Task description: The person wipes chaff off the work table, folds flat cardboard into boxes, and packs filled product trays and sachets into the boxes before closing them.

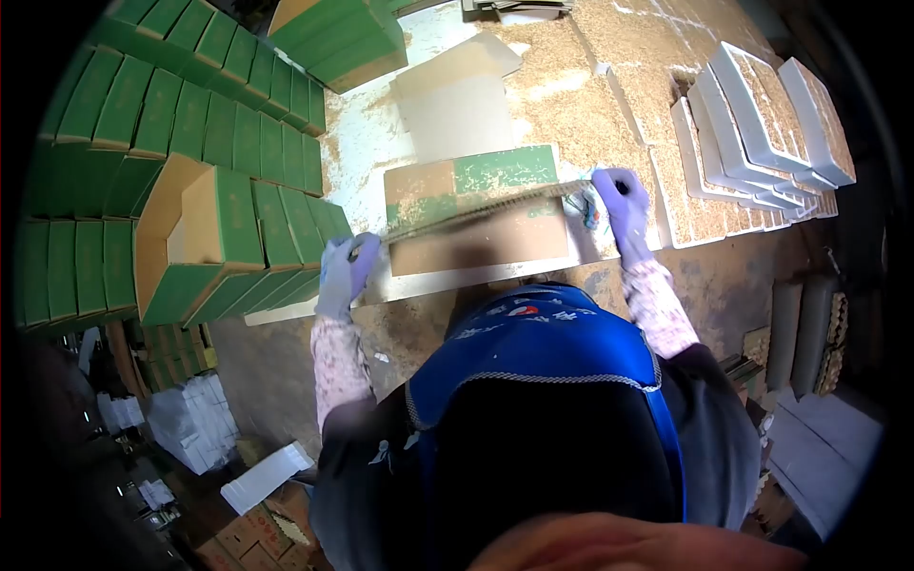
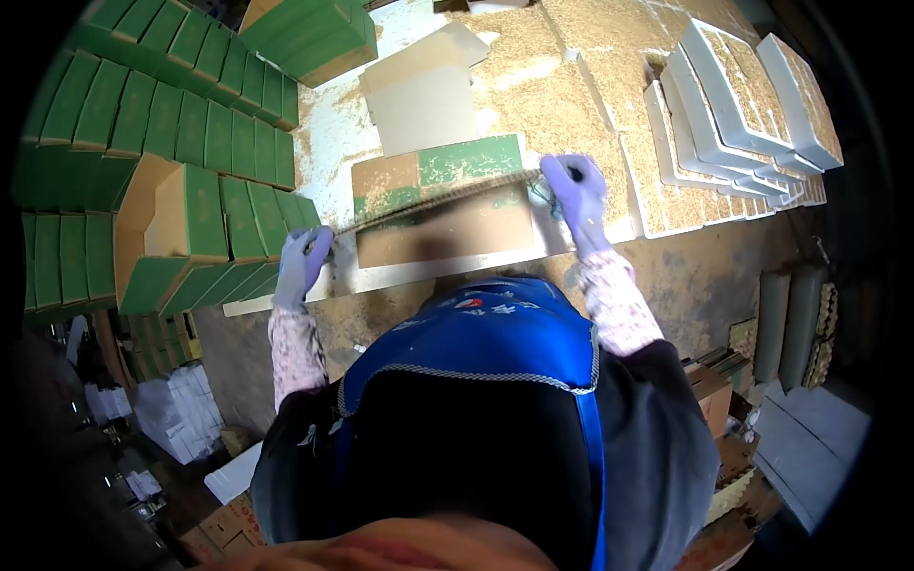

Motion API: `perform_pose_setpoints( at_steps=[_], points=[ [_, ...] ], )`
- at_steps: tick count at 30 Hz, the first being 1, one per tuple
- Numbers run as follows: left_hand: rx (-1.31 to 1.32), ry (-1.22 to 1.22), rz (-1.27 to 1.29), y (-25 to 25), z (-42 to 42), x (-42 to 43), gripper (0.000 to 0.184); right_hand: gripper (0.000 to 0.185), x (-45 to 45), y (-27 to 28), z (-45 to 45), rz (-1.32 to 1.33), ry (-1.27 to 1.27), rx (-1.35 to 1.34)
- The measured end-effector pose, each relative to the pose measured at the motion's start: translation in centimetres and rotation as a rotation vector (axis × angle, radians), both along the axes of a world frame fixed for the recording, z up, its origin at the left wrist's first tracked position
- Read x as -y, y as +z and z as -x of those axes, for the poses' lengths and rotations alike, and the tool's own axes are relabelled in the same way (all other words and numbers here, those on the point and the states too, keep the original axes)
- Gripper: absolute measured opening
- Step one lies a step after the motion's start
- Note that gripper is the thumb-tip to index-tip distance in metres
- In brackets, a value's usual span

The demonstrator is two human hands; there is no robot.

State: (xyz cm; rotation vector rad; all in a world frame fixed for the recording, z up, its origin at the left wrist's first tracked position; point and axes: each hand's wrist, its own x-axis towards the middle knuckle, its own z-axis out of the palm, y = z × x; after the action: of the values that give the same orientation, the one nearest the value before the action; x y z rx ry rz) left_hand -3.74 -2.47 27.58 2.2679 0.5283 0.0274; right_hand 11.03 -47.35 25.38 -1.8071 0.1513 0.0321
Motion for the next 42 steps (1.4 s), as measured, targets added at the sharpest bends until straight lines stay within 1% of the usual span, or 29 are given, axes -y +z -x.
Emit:
perform_pose_setpoints(
  at_steps=[1, 3, 5, 8, 10, 11, 13, 14, 15, 17, 19, 20, 21, 22, 23, 24, 25, 26, 28, 29, 30, 31, 32, 33, 34, 37, 38, 41, 42],
  points=[
    [0.052, -0.013, 0.104, 0.6, -1.2, 0.7, 0.047, 0.042, -1.0, -2.1, -1.7, 0.136, -0.048, 0.174],
    [0.109, -0.025, 0.202, 1.7, -2.8, 1.5, 0.040, 0.043, -4.8, 0.0, -2.2, -0.135, -0.099, 0.037],
    [-0.021, 0.080, 0.203, 4.0, -3.9, 1.7, 0.037, 0.043, -4.2, -0.5, -4.4, -0.168, 0.110, 0.202],
    [0.071, -0.169, -0.065, 8.0, -4.7, 5.6, 0.033, 0.059, -5.8, 1.5, -4.3, -0.558, 0.269, 0.186],
    [0.033, -0.486, -0.271, 4.5, -6.8, 7.3, 0.033, 0.072, -9.5, 0.5, -4.7, -0.009, 0.252, 0.541],
    [0.058, -0.711, -0.491, 0.6, -8.7, 7.4, 0.034, 0.079, -11.4, 0.2, -4.9, 0.656, 0.248, 0.835],
    [-0.785, -0.896, -0.356, 0.6, -11.9, 11.5, 0.050, 0.086, -14.8, -1.1, -6.0, 0.831, 0.289, 0.675],
    [-0.771, -0.900, -0.358, 0.6, -11.0, 11.5, 0.050, 0.082, -14.7, -0.8, -6.0, 0.824, 0.259, 0.717],
    [-0.327, -0.990, -0.535, 0.6, -8.6, 11.5, 0.060, 0.079, -14.3, -0.6, -5.9, 0.817, 0.228, 0.759],
    [0.114, -1.062, -0.681, 1.5, -6.1, 11.3, 0.072, 0.040, -10.7, -3.2, -4.6, 0.535, 0.349, 1.109],
    [0.084, -0.771, -0.743, 4.2, -7.3, 11.9, 0.097, 0.045, -6.7, -6.4, -4.3, -0.274, 0.662, 0.224],
    [0.100, -0.748, -0.819, 2.5, -9.1, 11.2, 0.087, 0.047, -5.4, -5.9, -3.9, -0.552, 0.533, -0.167],
    [0.084, -0.760, -0.805, -0.3, -9.2, 10.2, 0.087, 0.055, -4.0, -5.5, -3.5, -0.242, 0.734, -0.004],
    [0.156, -0.648, -0.706, -3.4, -9.4, 9.1, 0.080, 0.063, -3.5, -2.5, -2.9, 0.051, 0.885, 0.206],
    [0.257, -0.536, -0.617, -4.7, -11.3, 8.4, 0.072, 0.070, -4.1, 0.4, -3.0, 0.729, 1.052, 0.643],
    [0.304, -0.341, -0.139, -6.7, -11.3, 7.3, 0.071, 0.075, -3.2, 0.4, -2.9, 0.803, 1.163, 0.854],
    [0.190, -0.093, 0.673, -8.7, -10.3, 6.0, 0.071, 0.075, -3.2, -0.3, -3.9, 0.810, 1.149, 0.847],
    [0.134, 0.069, 1.054, -9.9, -9.7, 4.7, 0.070, 0.075, -3.5, -1.2, -6.0, 0.693, 1.090, 0.928],
    [0.110, 0.048, 1.210, -11.6, -7.7, 2.8, 0.069, 0.068, -3.6, -1.4, -8.1, 0.458, 0.820, 1.019],
    [0.145, -0.032, 1.296, -10.3, -7.1, 3.1, 0.068, 0.063, -4.8, -1.8, -9.7, 0.207, 0.609, 0.403],
    [0.159, -0.052, 1.405, -8.0, -6.9, 4.2, 0.067, 0.059, -5.8, -3.0, -10.5, 0.211, 0.471, 0.067],
    [0.153, -0.016, 1.308, -5.4, -7.7, 6.3, 0.067, 0.057, -6.8, -4.3, -11.3, 0.202, 0.305, -0.257],
    [0.127, 0.008, 1.064, -3.7, -8.6, 8.4, 0.066, 0.064, -6.8, -7.5, -11.6, 0.308, 0.262, -0.285],
    [0.127, -0.019, 0.568, -3.1, -9.3, 10.4, 0.071, 0.072, -6.8, -10.8, -11.9, 0.412, 0.220, -0.318],
    [0.097, -0.055, 0.525, -7.6, -9.6, 9.1, 0.074, 0.062, -5.8, -11.5, -10.6, 0.492, 0.149, -0.332],
    [0.112, -0.156, 0.243, -7.2, -10.5, 10.0, 0.075, 0.046, -0.4, -5.6, -8.7, 0.291, 0.018, -0.229],
    [0.075, -0.160, 0.281, -6.5, -10.8, 10.4, 0.075, 0.029, 2.7, -4.6, -8.4, 0.326, -0.306, 0.047],
    [0.190, -0.113, 0.622, -6.1, -11.8, 12.0, 0.071, 0.038, 15.6, 4.6, -8.8, 0.595, -0.809, 0.500],
    [0.201, -0.160, 0.476, -7.3, -12.0, 11.7, 0.066, 0.043, 19.3, 6.5, -9.2, 0.692, -0.857, 0.518]
  ],
)
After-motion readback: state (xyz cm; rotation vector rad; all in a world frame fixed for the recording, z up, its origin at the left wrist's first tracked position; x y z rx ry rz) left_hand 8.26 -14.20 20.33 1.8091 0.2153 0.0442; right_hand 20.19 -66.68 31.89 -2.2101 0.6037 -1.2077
